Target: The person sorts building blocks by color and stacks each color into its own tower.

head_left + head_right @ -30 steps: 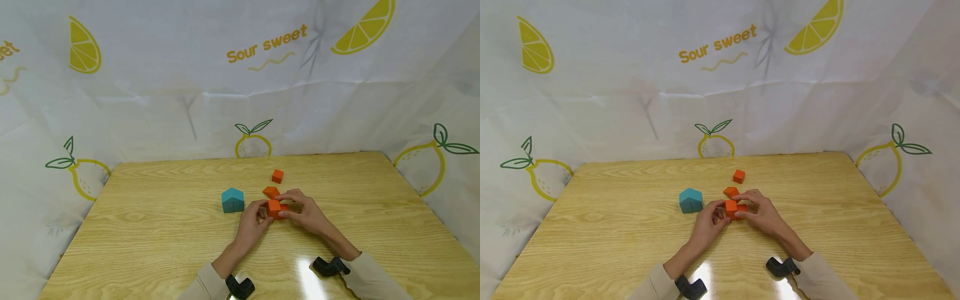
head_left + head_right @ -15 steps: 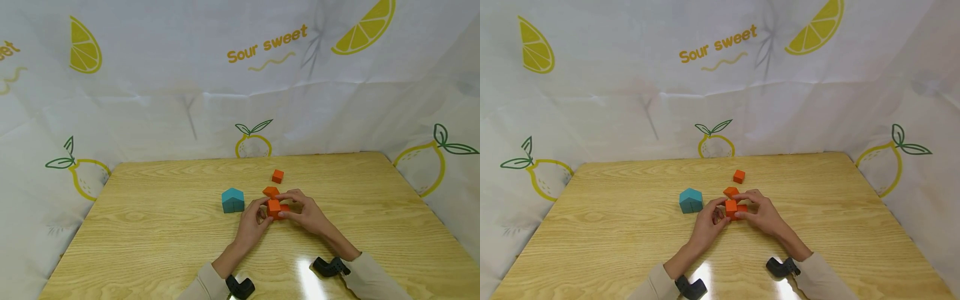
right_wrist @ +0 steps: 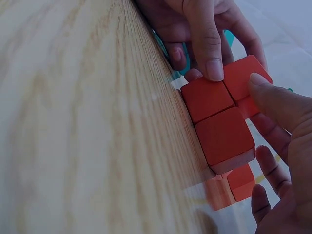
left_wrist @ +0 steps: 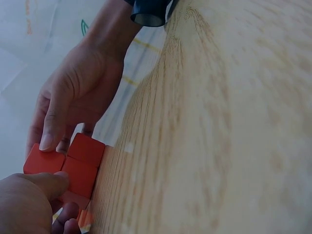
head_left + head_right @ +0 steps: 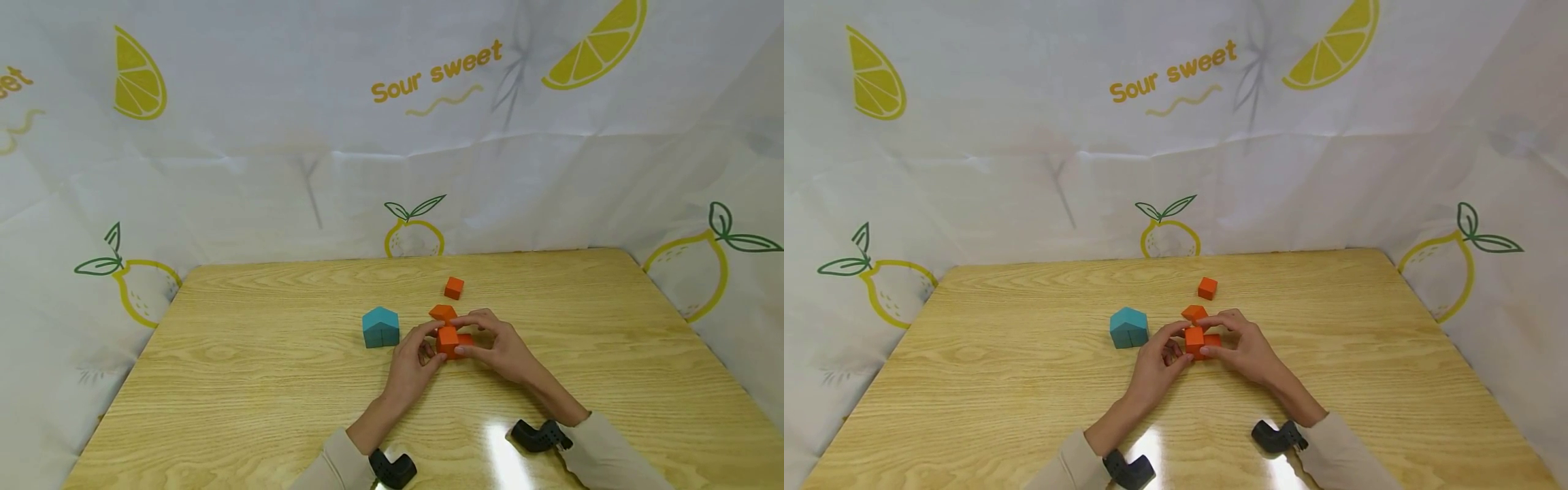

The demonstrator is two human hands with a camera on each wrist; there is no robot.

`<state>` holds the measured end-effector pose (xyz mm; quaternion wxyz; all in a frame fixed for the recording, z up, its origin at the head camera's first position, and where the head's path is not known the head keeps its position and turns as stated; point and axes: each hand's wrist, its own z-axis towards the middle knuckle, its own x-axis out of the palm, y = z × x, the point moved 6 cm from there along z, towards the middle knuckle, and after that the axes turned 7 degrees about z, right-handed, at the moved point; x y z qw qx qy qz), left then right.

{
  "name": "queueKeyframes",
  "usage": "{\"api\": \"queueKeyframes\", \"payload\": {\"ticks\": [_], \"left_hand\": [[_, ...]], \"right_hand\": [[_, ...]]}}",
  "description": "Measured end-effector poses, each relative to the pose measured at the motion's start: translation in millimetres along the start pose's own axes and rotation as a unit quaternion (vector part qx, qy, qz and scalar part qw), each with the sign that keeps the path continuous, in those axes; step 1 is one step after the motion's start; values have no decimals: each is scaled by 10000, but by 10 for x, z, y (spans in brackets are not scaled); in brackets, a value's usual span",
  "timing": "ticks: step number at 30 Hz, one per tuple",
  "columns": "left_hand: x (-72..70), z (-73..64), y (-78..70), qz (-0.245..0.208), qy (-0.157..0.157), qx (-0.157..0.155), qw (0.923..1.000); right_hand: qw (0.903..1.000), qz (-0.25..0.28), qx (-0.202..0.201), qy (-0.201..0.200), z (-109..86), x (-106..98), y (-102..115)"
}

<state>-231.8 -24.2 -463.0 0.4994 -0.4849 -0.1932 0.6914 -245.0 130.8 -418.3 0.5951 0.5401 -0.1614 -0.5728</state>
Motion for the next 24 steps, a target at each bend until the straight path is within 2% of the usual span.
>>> {"api": "queueKeyframes", "payload": {"ticks": [24], "left_hand": [[-5,-4,-8,-41,-27,45,10000]], "right_hand": [[10000,73,27,33,0,-17,-13]]}}
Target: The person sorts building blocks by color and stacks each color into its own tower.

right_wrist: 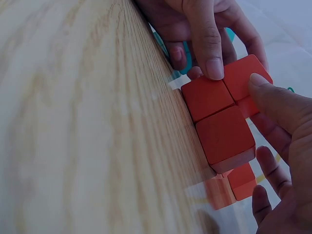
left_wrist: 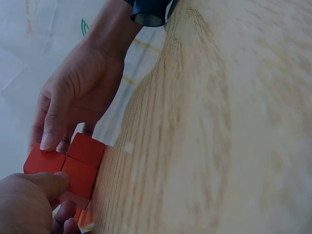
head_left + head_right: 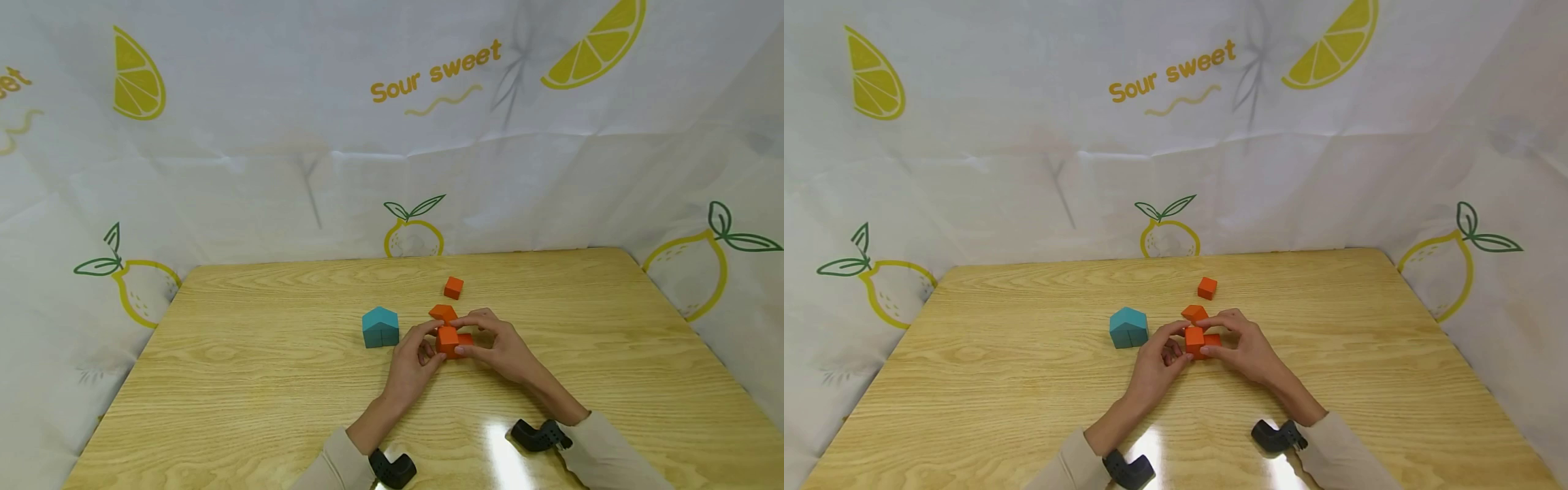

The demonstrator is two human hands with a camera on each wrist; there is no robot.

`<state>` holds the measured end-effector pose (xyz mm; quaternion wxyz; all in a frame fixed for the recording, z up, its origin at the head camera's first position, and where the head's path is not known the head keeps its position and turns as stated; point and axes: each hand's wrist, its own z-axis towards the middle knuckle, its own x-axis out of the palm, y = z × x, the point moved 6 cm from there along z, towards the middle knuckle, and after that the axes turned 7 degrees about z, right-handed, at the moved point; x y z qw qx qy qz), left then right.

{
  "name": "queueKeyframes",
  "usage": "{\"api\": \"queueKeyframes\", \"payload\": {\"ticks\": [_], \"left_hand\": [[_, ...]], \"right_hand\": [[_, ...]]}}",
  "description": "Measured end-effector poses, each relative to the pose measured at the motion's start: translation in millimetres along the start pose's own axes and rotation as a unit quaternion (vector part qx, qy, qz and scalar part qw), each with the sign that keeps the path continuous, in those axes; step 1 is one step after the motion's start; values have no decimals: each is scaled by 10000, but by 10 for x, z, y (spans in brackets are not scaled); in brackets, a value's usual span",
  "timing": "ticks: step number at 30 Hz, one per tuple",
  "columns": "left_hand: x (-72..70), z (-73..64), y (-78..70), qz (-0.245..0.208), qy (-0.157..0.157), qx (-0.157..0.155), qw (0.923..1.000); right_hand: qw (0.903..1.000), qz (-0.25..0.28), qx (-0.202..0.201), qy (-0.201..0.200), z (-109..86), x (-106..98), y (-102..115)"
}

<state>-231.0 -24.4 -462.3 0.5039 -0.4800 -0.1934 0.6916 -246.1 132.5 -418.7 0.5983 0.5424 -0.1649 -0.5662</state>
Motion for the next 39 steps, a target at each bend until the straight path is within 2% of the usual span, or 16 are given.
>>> {"api": "queueKeyframes", "payload": {"ticks": [15,27,30,34,36,39], "left_hand": [[2,-1,0,45,-4,40,10000],[0,4,3,51,4,-46,10000],[3,4,3,25,13,-63,10000],[0,3,1,-31,20,-86,10000],[-3,1,-1,-46,17,-78,10000],[-7,-1,-2,-65,14,-74,10000]], "right_hand": [[9999,-31,-127,-27,-2,6,5],[10000,44,-25,-53,-2,-3,7],[9996,235,80,-106,-6,-18,10],[9979,358,351,-399,-11,-60,1],[9966,249,453,-640,-13,-89,-23],[9935,122,541,-995,-24,-133,-170]]}}
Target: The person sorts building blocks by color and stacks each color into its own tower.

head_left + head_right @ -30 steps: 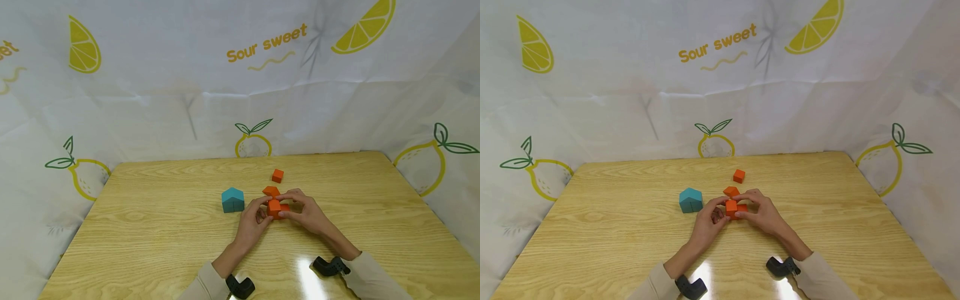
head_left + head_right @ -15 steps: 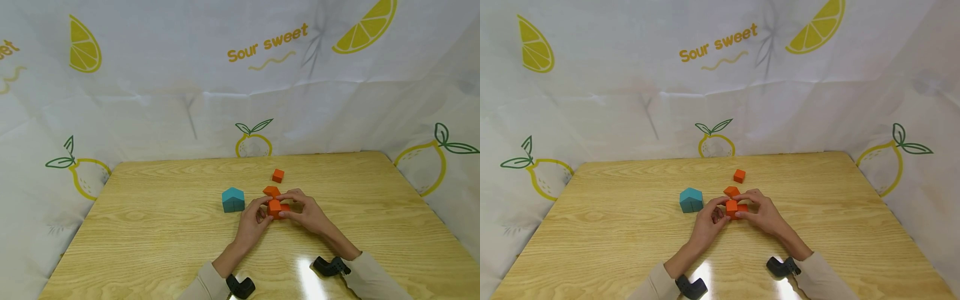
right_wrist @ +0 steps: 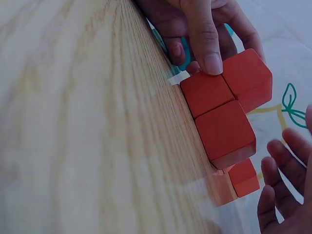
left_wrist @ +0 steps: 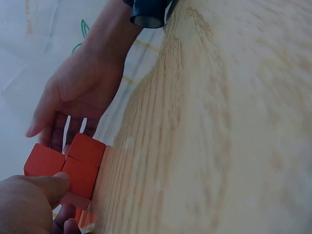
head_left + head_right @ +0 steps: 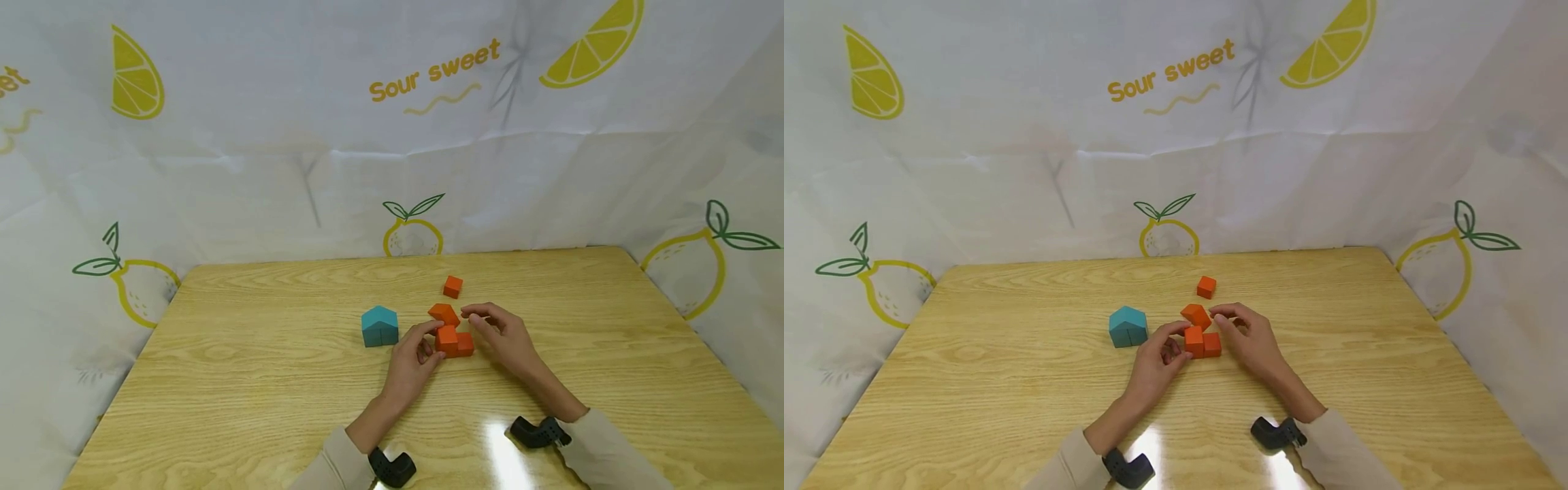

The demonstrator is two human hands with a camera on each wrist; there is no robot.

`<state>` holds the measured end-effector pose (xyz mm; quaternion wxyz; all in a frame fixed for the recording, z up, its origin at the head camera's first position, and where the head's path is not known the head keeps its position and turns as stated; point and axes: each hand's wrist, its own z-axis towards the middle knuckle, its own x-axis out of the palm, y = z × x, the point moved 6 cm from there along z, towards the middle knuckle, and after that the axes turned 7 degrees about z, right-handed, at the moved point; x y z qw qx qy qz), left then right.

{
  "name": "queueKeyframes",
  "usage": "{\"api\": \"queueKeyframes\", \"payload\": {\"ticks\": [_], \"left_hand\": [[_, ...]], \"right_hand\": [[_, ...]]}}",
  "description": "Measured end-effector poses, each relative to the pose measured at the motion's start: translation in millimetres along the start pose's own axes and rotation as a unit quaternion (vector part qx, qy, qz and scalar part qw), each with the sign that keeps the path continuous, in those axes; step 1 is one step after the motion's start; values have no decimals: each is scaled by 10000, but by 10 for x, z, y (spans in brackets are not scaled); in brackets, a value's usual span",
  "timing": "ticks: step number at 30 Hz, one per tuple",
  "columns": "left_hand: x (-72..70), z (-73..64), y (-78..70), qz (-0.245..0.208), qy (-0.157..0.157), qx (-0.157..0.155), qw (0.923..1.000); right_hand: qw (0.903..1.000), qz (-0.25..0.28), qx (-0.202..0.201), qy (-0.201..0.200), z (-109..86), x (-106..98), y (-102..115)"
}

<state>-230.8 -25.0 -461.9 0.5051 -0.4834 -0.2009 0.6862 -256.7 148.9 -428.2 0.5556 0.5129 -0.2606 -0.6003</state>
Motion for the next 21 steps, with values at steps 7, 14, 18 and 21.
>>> {"api": "queueKeyframes", "payload": {"ticks": [7,14,18,21], "left_hand": [[-11,-4,10,-14,-28,41,10000],[-3,-7,16,-3,-16,2,10000],[5,-6,20,-7,-7,-11,10000],[8,-4,18,-29,1,-11,10000]], "right_hand": [[9974,-308,226,-607,67,-93,-373],[9972,-319,235,-635,173,-136,-482],[9976,-541,147,-407,242,-117,-501],[9972,-697,-9,-282,299,-95,-518]]}}
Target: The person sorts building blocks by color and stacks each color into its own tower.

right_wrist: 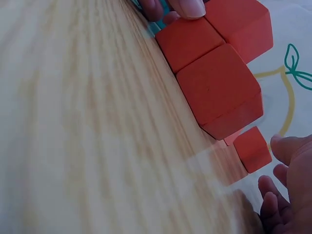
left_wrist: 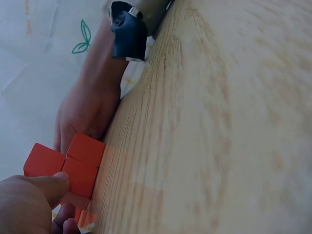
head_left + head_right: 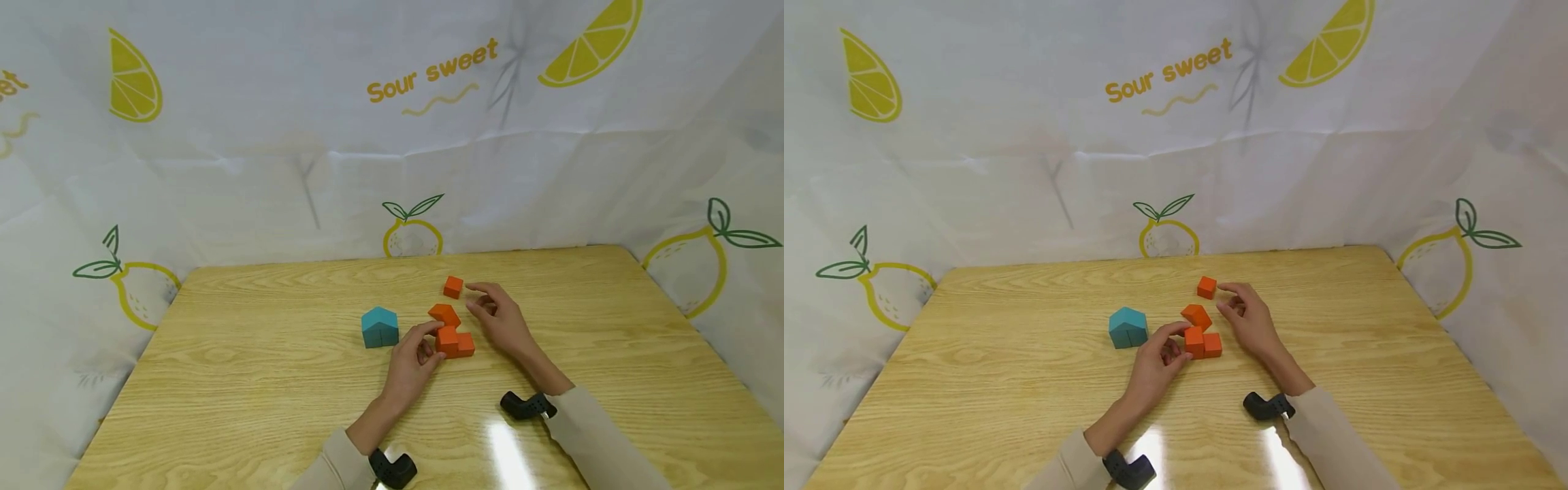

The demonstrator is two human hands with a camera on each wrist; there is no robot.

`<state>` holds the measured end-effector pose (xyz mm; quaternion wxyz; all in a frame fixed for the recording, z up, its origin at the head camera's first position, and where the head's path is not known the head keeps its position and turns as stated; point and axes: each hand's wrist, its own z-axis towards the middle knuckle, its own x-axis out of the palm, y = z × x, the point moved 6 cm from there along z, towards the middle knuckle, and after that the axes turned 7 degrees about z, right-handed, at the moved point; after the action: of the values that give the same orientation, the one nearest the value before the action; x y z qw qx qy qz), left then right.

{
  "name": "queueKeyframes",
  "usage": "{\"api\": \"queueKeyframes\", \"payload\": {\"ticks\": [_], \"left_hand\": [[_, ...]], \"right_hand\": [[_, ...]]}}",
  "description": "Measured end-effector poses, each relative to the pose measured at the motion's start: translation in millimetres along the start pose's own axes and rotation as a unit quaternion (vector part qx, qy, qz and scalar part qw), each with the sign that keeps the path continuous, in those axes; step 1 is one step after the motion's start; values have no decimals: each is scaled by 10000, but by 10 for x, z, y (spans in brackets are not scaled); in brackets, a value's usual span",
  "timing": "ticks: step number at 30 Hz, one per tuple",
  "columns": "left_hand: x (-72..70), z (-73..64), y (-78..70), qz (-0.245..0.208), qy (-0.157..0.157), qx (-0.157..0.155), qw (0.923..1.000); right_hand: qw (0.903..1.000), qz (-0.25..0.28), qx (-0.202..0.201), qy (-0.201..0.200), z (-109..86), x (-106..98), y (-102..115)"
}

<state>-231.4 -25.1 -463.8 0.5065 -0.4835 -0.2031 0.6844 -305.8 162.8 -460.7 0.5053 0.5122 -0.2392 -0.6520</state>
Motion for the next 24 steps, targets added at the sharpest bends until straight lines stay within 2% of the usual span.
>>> {"api": "queueKeyframes", "payload": {"ticks": [9,17,24], "left_hand": [[-11,-2,-6,-44,-57,57,10000],[-18,-1,-25,28,-51,41,10000],[-15,7,-32,48,-38,56,10000]], "right_hand": [[9976,-479,-487,69,171,66,-33],[9977,-426,-304,419,241,83,-54],[9976,-480,-279,407,241,84,-66]]}}
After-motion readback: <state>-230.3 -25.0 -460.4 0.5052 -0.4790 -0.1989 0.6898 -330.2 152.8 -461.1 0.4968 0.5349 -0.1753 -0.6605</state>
